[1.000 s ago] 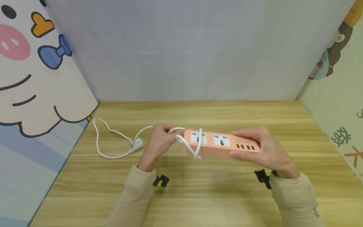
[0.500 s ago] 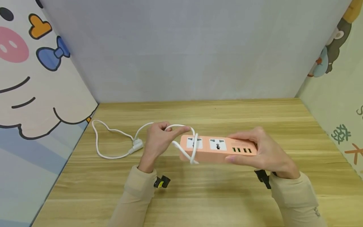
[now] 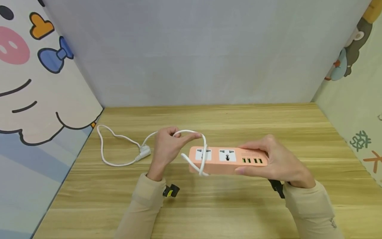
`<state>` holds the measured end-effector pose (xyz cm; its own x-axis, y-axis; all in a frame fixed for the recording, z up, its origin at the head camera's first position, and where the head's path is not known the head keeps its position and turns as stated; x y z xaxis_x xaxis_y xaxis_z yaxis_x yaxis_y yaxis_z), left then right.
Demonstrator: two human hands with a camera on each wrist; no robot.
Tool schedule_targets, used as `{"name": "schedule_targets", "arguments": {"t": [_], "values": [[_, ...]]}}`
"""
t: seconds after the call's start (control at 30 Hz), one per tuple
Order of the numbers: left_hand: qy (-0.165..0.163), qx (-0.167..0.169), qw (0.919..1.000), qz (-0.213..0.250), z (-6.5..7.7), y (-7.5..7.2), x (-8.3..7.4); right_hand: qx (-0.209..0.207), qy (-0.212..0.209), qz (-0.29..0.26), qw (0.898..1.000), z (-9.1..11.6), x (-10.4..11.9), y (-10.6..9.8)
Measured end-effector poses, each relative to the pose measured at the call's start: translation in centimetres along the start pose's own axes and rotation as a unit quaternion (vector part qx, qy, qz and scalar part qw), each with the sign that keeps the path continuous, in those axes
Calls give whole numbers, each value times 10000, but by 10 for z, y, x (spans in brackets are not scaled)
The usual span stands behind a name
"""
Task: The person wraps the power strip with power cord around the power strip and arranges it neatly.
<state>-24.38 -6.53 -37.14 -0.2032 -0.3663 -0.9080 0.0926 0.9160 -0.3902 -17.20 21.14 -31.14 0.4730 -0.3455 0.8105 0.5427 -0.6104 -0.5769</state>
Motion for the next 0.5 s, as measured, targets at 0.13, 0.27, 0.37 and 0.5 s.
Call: {"name": "schedule_targets", "arguments": {"t": [0.13, 0.27, 0.37, 0.5], "values": [[31, 35, 9999, 163, 1, -2, -3, 5, 60, 170, 9998, -1, -1, 1], [41, 201, 9995, 246, 2, -4, -5, 125, 142, 398, 9990, -3, -4, 3], [62, 262, 9996, 81, 3, -4, -8, 222, 180, 566, 9980, -5, -5, 5], [201, 263, 9994, -139, 5, -6, -14, 306, 159, 697, 9970, -5, -5, 7]]}}
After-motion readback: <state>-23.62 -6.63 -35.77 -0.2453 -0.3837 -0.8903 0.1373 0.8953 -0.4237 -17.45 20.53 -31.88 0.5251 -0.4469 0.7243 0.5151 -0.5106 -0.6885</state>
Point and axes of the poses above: each hand's wrist, its own z-axis away from the middle knuckle, its own y-axis out of the palm, x = y × z, the point moved 3 cm from there along -z, towards the middle knuckle, and after that the axes turned 12 degrees about x, right-handed, at the moved point
